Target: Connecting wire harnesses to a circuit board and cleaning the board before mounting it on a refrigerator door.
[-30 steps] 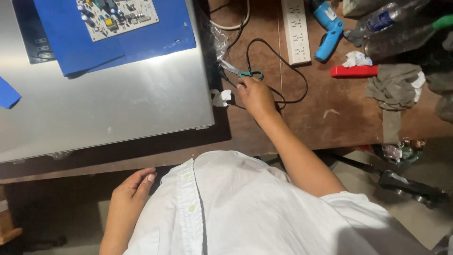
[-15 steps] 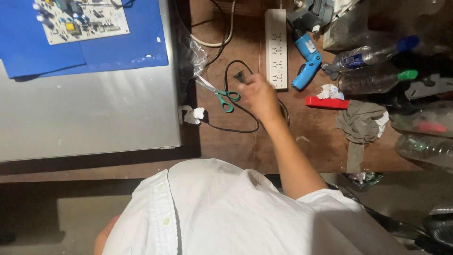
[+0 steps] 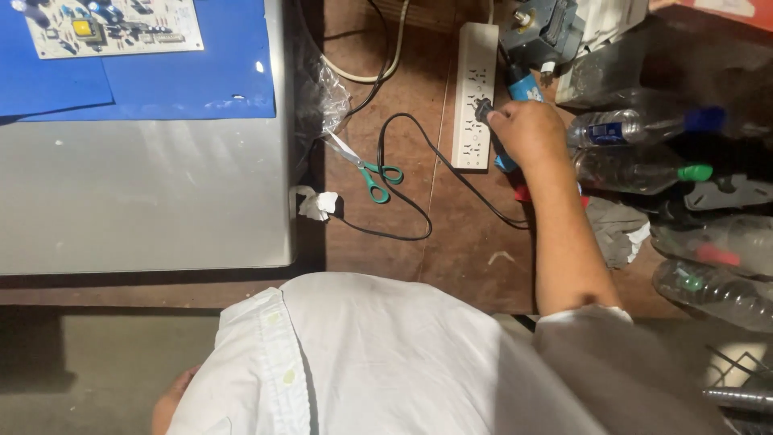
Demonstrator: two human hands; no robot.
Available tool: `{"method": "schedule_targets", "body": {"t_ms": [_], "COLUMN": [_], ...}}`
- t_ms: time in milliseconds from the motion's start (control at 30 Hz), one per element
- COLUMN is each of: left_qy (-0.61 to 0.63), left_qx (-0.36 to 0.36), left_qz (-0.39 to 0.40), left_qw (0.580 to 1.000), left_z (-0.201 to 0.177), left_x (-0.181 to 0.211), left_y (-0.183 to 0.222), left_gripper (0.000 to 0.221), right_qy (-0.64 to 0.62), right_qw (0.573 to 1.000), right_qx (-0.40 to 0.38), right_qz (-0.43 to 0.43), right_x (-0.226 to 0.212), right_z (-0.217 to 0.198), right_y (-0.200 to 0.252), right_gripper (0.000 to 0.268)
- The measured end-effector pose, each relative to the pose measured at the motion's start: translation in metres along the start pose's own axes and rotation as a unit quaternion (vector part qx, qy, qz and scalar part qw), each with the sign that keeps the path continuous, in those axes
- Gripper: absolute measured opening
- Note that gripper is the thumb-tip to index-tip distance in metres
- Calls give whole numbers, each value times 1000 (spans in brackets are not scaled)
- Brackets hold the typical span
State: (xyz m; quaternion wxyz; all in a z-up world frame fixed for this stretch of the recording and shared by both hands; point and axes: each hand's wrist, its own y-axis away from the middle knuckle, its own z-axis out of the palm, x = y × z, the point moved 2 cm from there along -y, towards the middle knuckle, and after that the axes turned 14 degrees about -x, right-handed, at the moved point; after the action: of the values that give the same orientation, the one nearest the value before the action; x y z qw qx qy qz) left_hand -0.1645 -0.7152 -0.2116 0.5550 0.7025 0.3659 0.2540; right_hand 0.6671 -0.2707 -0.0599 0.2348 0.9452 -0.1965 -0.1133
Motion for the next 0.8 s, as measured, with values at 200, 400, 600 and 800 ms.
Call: {"method": "schedule_targets", "body": {"t_ms": [200,400,600,800], "left_qy": [10,38,96,110], "left_qx": [23,12,24,60], "left_qz": [7,23,41,107], "left_qw": [1000,999,994,986], "left_z": [-4,7,12,14], "left_x": [98,128,121,144], "left_y": [44,69,55,67], "left_gripper": [61,57,52,40], "right_qy": [15,71,166,253], "right_qw": [985,967,961,948], "right_qx": [-172,-235,-218,-193], "right_qz": [29,70,45,-22], "right_x": [-51,-72,-70,-90], "right_z": [-65,-80,-65,-44], "right_y": [8,-3,-27,-42], "right_gripper": [40,42,47,59]}}
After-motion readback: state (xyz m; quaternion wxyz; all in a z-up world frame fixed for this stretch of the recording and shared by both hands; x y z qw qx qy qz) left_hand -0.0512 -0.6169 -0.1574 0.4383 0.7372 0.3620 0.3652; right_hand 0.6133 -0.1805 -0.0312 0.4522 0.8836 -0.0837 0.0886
